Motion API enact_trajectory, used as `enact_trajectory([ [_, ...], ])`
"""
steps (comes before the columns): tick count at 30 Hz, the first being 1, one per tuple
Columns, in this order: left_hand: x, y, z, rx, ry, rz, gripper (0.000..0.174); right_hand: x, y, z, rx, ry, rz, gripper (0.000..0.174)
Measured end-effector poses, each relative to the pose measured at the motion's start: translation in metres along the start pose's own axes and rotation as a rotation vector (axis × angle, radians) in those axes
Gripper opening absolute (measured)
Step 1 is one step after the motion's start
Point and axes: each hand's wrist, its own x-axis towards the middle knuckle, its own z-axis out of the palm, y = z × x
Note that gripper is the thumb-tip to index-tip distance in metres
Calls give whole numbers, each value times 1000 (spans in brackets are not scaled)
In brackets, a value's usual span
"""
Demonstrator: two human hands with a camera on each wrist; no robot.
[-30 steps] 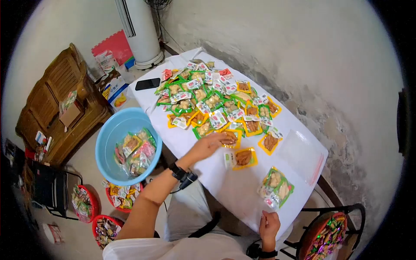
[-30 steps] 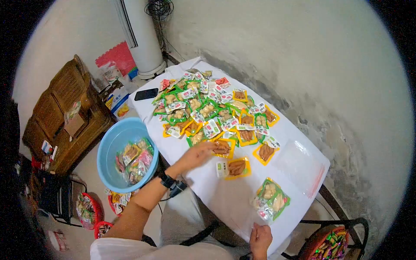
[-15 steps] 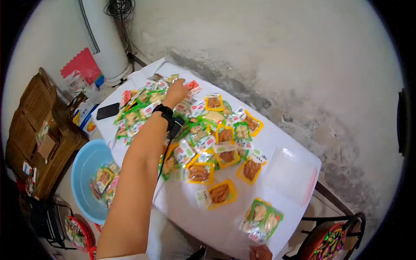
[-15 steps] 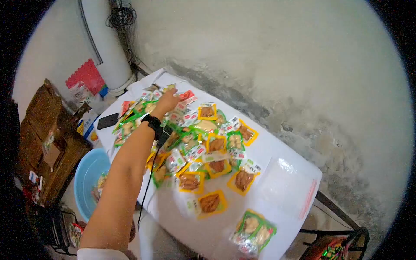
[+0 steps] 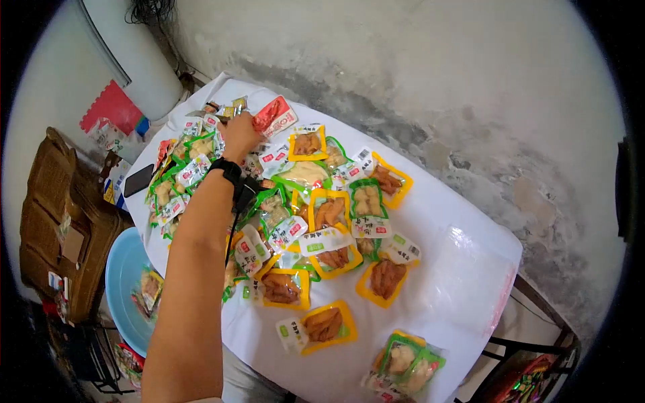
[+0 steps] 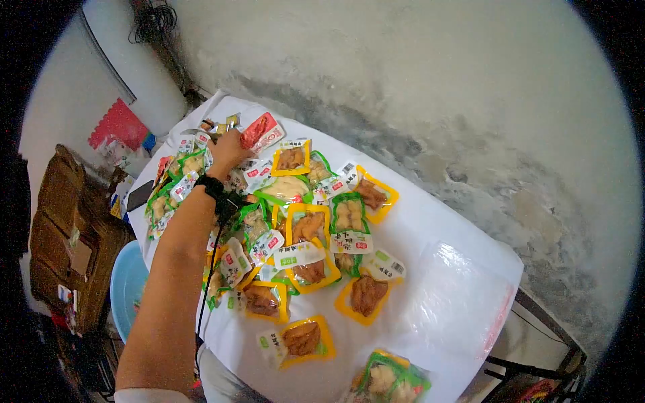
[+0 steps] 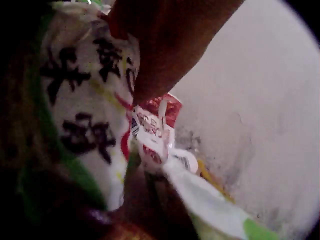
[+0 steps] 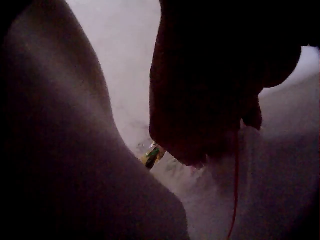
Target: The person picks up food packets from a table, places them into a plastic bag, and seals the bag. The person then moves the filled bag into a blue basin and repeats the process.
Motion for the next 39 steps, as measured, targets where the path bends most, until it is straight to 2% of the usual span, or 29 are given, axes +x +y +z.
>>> enact_trajectory([
  [1, 0, 2, -3, -88, -4, -67, 30, -4, 0, 0, 0, 10, -2, 14],
  [2, -1, 0, -6, -93, 5, -61, 30, -8, 0, 0, -52, 16, -31, 13],
  [4, -9, -2, -25, -267, 135, 19, 17, -16, 1, 2, -112, 38, -70, 13],
  [5, -15, 0, -33, -276, 281, 49, 12, -21, 3, 4, -130, 61, -89, 12],
  [6, -15, -2, -41, -284, 298, 51, 12, -26, 5, 7, -147, 86, -111, 11],
  [8, -10, -7, -45, -1050, 326, 139, 13, -37, 11, 12, -169, 64, -83, 12],
  [9, -13, -2, -50, -1330, 317, 172, 14, -40, 13, 16, -180, 24, -41, 12],
  [10, -32, 1, -72, -1398, 199, 98, 13, -41, 14, 18, -178, 34, -54, 12],
  [12, -76, 10, -114, -1574, -73, -43, 12, -44, 16, 26, -168, 201, -223, 13],
  [14, -133, 22, -157, -1546, -226, -6, 12, -36, 27, 38, -142, 224, -218, 8],
  [16, -188, 27, -181, -1555, -305, 11, 13, -39, 9, 35, -148, 242, -227, 7],
  [18, -239, 30, -197, -1564, -386, 23, 15, -41, 3, 34, 12, 163, -185, 9],
  [19, -263, 32, -205, -1578, -444, 26, 15, -40, -1, 32, -48, 128, -173, 9],
  [22, -324, 33, -201, -1619, -581, 64, 21, -44, 1, 31, -89, 88, -156, 14],
  [24, -371, 42, -212, -1566, -602, -2, 23, -46, 1, 31, -17, 169, -198, 14],
  [26, -414, 54, -195, -1648, -597, -28, 20, -47, 2, 33, 26, 226, -214, 12],
  [28, -457, 60, -178, -1839, -562, -273, 13, -48, -1, 33, 39, 269, -214, 11],
  [29, -471, 52, -150, -1803, -580, -285, 6, -48, -3, 35, 53, 323, -231, 11],
  [30, -485, 50, -129, -1798, -584, -295, 6, -47, -3, 35, 56, 316, -225, 11],
  [32, -515, 50, -104, -1777, -689, -525, 10, -48, -1, 39, 98, 344, -240, 10],
  [33, -523, 47, -107, -1608, -790, -537, 18, -48, 1, 44, 109, 361, -243, 11],
  [34, -526, 41, -111, -1607, -792, -546, 18, -49, 3, 44, 109, 354, -239, 11],
  [36, -518, 19, -121, -1093, -958, -303, 26, -48, 4, 45, 51, 334, -236, 11],
  [37, -511, 10, -119, -1014, -772, -166, 30, -48, 4, 46, 54, 331, -234, 11],
  [38, -506, 5, -117, -1011, -774, -169, 30, -49, 4, 47, 52, 341, -237, 11],
  [39, -497, 7, -130, -790, -487, -99, 30, -50, 4, 48, 49, 352, -238, 12],
])
